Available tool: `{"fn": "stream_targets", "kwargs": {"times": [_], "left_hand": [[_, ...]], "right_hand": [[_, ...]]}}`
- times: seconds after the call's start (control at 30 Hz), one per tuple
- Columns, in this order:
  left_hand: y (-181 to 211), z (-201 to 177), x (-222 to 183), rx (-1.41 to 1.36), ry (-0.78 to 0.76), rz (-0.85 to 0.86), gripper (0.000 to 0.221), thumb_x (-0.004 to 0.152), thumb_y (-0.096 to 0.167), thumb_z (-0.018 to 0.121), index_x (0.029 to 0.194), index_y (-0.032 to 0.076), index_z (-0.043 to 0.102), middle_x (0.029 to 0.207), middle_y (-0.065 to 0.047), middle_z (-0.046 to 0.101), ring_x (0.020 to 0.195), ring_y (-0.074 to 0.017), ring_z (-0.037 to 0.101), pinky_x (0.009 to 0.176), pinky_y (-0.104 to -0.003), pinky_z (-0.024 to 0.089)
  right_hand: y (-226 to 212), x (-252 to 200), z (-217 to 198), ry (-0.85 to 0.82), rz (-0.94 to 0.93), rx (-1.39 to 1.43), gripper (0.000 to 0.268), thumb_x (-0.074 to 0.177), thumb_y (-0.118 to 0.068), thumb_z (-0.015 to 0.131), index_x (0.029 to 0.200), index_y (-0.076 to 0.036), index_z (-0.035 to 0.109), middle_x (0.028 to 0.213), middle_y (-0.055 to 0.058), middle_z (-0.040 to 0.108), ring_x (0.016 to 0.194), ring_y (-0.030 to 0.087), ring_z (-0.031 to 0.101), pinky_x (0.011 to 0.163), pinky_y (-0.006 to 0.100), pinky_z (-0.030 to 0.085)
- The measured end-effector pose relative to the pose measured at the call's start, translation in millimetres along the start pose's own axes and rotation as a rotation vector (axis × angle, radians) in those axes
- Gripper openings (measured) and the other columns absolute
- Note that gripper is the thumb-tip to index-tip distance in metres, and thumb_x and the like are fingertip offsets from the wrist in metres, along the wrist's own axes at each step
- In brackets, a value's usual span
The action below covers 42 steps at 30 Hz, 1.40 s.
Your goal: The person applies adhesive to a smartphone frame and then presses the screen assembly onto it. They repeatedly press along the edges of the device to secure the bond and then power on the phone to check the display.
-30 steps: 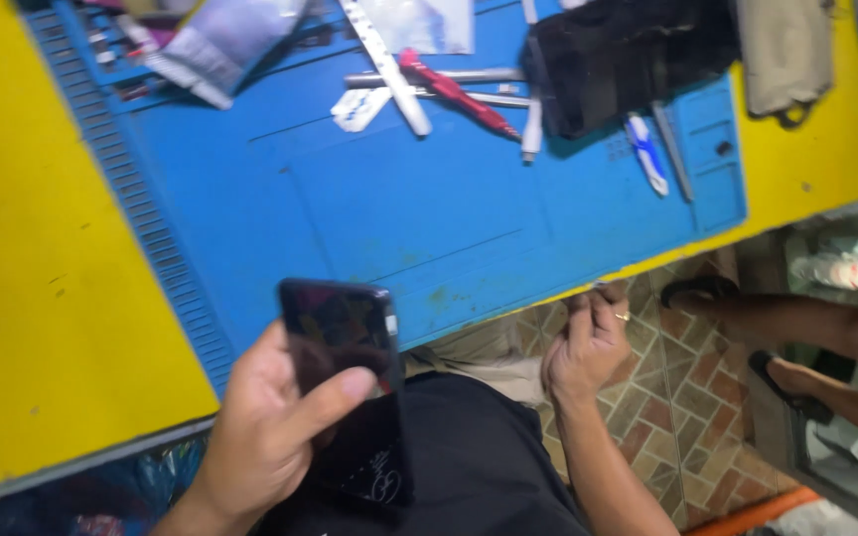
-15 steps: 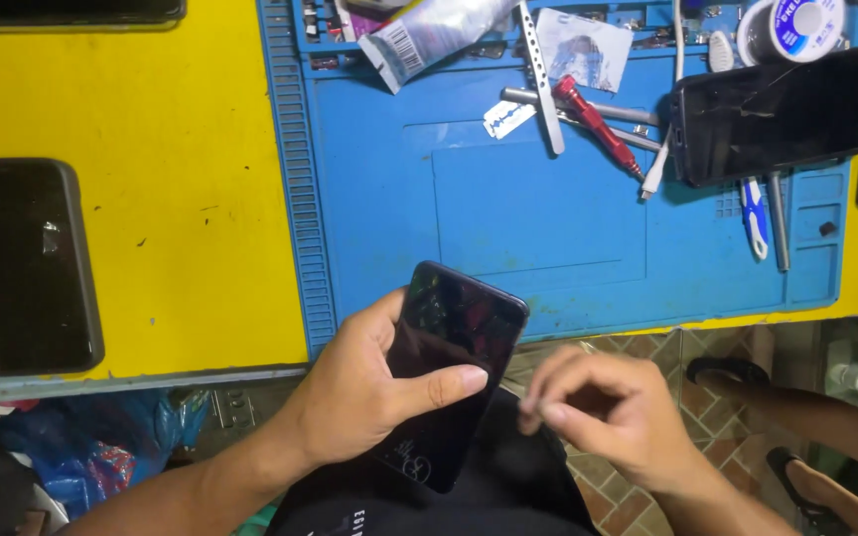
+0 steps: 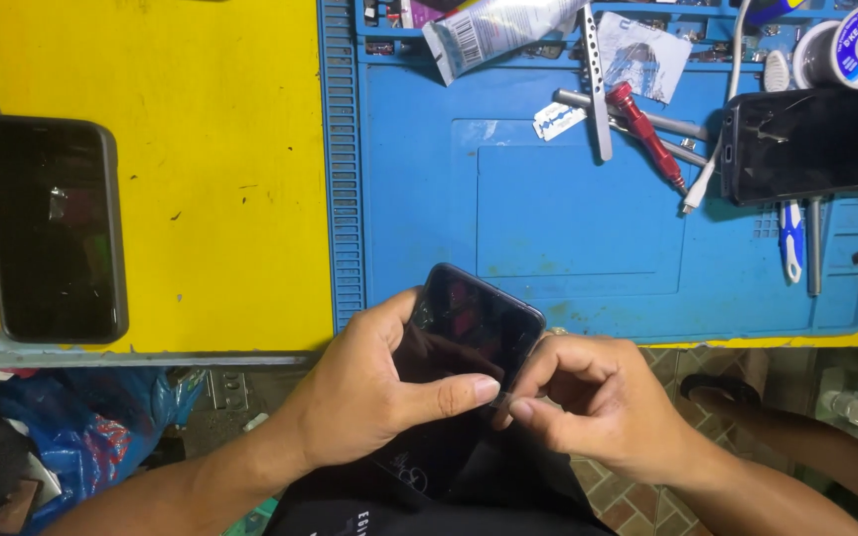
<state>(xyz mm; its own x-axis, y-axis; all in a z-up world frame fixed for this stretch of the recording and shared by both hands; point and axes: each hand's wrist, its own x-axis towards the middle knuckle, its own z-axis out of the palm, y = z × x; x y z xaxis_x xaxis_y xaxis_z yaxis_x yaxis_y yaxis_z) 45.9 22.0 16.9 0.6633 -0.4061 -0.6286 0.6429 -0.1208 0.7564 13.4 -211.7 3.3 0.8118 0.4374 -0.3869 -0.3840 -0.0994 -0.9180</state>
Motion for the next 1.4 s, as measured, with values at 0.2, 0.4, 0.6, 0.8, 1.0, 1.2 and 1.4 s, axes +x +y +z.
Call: {"fn": "stream_targets", "kwargs": {"times": [0.2, 0.4, 0.6, 0.8, 1.0, 1.2, 1.4], "left_hand": [[4, 0, 1, 0.047, 0.013, -0.065, 0.044, 0.065, 0.027, 0.089, 0.105, 0.013, 0.074, 0.093, 0.002, 0.085, 0.086, -0.0075, 0.077, 0.08, -0.024, 0.063], [9, 2, 1, 0.049, 0.018, -0.116, 0.044, 0.064, 0.022, 0.09, 0.103, 0.013, 0.073, 0.092, 0.001, 0.085, 0.084, -0.0076, 0.077, 0.079, -0.023, 0.062], [5, 3, 4, 0.048, 0.035, -0.103, 0.043, 0.064, 0.025, 0.089, 0.101, 0.012, 0.073, 0.09, 0.001, 0.085, 0.083, -0.0086, 0.078, 0.077, -0.025, 0.064], [3, 4, 7, 0.055, 0.062, -0.073, 0.041, 0.066, 0.028, 0.088, 0.102, 0.013, 0.076, 0.09, 0.003, 0.084, 0.082, -0.0059, 0.075, 0.077, -0.023, 0.062], [-10, -1, 6, -0.138, -0.053, 0.065, 0.045, 0.072, 0.023, 0.084, 0.112, 0.007, 0.069, 0.102, -0.004, 0.08, 0.094, -0.0134, 0.075, 0.086, -0.028, 0.062], [-21, 2, 7, -0.361, -0.104, 0.042, 0.036, 0.083, 0.017, 0.078, 0.114, 0.001, 0.067, 0.099, -0.009, 0.077, 0.086, -0.0175, 0.074, 0.077, -0.03, 0.062], [-31, 9, 7, -0.633, -0.175, 0.034, 0.051, 0.081, 0.015, 0.08, 0.123, -0.003, 0.058, 0.105, -0.016, 0.071, 0.091, -0.0257, 0.071, 0.082, -0.037, 0.061]], "right_hand": [[-1, 2, 0, -0.01, -0.032, 0.016, 0.007, 0.086, -0.009, 0.075, 0.079, -0.007, 0.075, 0.076, 0.006, 0.079, 0.068, 0.012, 0.071, 0.059, 0.023, 0.055], [0, 1, -1, -0.004, -0.012, 0.01, 0.008, 0.085, -0.009, 0.076, 0.078, -0.007, 0.075, 0.073, 0.005, 0.077, 0.063, 0.011, 0.066, 0.056, 0.022, 0.051], [0, 3, -2, -0.023, 0.007, 0.045, 0.008, 0.086, -0.009, 0.076, 0.079, -0.006, 0.074, 0.073, 0.007, 0.079, 0.062, 0.009, 0.065, 0.055, 0.022, 0.051], [-1, 4, -5, -0.017, 0.022, 0.021, 0.006, 0.086, -0.009, 0.076, 0.081, -0.007, 0.076, 0.075, 0.007, 0.078, 0.066, 0.012, 0.071, 0.058, 0.023, 0.056], [-8, 9, -10, -0.097, -0.081, 0.002, 0.006, 0.089, -0.01, 0.075, 0.089, -0.005, 0.078, 0.082, 0.007, 0.077, 0.076, 0.015, 0.073, 0.068, 0.024, 0.061], [-11, 10, -7, -0.099, -0.047, 0.091, 0.006, 0.089, -0.008, 0.075, 0.088, -0.003, 0.079, 0.08, 0.008, 0.078, 0.076, 0.019, 0.075, 0.071, 0.03, 0.064], [-1, 10, -1, -0.042, -0.08, 0.221, 0.009, 0.089, -0.005, 0.075, 0.091, 0.003, 0.077, 0.084, 0.016, 0.072, 0.067, 0.025, 0.076, 0.067, 0.031, 0.068]]}}
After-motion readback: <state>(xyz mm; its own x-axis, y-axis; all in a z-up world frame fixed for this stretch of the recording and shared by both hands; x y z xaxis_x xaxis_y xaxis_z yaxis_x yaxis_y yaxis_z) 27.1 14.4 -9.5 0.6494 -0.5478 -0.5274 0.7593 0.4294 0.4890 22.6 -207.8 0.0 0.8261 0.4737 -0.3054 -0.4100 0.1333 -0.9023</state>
